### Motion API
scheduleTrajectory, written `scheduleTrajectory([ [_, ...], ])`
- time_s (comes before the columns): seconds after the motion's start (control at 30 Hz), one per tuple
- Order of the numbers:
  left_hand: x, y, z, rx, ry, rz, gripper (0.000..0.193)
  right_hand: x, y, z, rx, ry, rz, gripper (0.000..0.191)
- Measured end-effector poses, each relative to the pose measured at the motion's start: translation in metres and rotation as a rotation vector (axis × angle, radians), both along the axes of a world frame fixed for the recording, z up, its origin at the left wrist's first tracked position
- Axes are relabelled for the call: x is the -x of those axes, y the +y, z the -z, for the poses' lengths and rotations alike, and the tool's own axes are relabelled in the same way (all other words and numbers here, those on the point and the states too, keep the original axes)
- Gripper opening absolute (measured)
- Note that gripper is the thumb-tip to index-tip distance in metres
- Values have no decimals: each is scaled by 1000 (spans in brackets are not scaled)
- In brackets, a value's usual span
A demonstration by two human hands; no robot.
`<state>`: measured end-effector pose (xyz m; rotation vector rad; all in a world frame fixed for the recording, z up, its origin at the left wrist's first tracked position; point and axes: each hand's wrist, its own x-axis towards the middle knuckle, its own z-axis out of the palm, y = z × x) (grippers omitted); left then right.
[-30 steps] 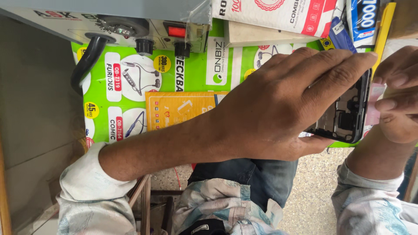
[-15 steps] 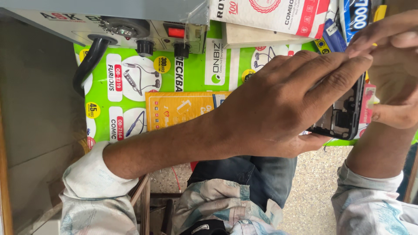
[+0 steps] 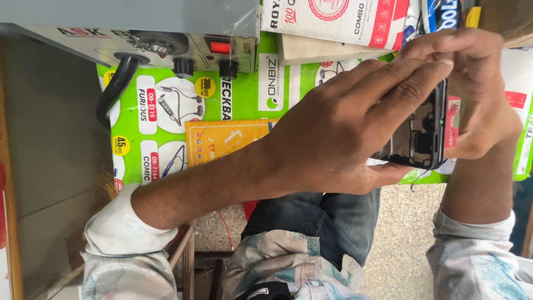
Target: The person repairs a purple smartphone by applying adhesive tape to the back of the screen assembly and using a screwdriver to tighten screws. They then attach the screen to the phone body and inspect the device.
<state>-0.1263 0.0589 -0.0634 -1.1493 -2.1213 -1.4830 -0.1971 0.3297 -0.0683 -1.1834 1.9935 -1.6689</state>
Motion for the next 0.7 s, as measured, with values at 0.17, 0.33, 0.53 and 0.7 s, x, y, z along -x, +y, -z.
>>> scheduleTrajectory([
  [0.17, 2, -13, -6, -43, -82, 56, 102, -7, -6, -8, -262, 68, 41, 116],
  [0.33, 7, -30, -11, -134, -98, 42, 96, -10, -24, 1, -267, 166, 132, 120],
  [0.53, 20, -40, -5, -355, -293, 25, 94, -14, -44, -2, -27, 64, 79, 100],
  [0.7, 28, -39, 7, -451, -255, 85, 93, -15, -53, -10, -13, 87, 128, 96],
])
